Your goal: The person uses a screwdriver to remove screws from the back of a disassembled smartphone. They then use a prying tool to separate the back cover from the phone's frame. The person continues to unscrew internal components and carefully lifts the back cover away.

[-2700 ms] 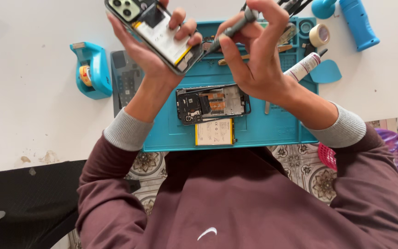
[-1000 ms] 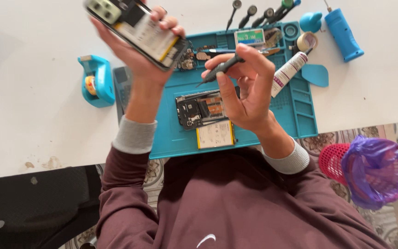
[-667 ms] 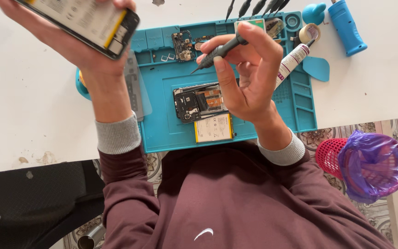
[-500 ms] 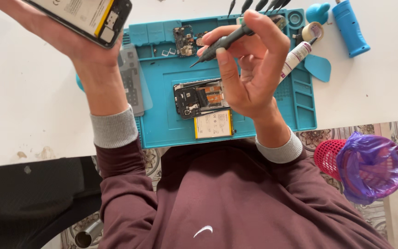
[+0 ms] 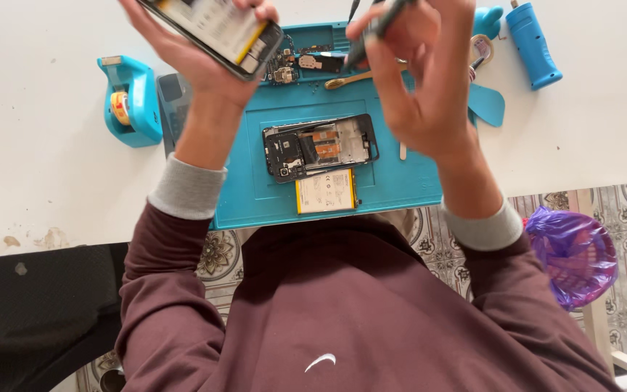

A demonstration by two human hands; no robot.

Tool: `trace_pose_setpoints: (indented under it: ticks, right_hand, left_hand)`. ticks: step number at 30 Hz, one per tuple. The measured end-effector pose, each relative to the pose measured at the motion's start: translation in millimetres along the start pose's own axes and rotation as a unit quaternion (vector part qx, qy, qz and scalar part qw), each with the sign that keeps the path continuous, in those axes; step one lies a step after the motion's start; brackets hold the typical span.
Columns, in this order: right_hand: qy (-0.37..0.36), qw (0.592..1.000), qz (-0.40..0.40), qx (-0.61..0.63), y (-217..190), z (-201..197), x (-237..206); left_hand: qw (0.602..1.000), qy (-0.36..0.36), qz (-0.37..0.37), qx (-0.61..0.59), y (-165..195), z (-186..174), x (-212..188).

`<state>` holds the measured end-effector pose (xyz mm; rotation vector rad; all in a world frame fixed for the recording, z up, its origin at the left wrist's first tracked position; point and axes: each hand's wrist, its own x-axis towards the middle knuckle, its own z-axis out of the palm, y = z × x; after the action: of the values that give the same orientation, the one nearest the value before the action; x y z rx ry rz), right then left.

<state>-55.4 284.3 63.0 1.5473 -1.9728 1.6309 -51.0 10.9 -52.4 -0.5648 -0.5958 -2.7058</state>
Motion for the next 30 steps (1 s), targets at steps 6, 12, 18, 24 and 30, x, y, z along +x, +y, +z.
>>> trace_pose_setpoints:
  ticks: [6, 12, 18, 24, 30]
  right_hand:
    - [-0.005, 0.999, -0.020, 0.047, 52, 30, 16]
    - [0.072, 0.995, -0.062, 0.027, 81, 65, -3]
    - [0.019, 0.998, -0.059, 0.011, 79, 69, -15]
    - [0.007, 0.996, -0.076, -0.044, 74, 71, -15]
    - [0.002, 0.996, -0.076, -0.040, 75, 69, -14]
  left_hand:
    - [0.990, 0.060, -0.050, -0.118, -20, 8, -10]
    - [0.989, 0.056, -0.075, -0.111, -30, 10, -22]
    - [0.994, 0.053, -0.055, -0.074, -36, 4, -27]
    - [0.994, 0.057, -0.059, -0.068, -38, 0, -26]
    - [0.994, 0.066, -0.057, -0.062, -36, -5, -26]
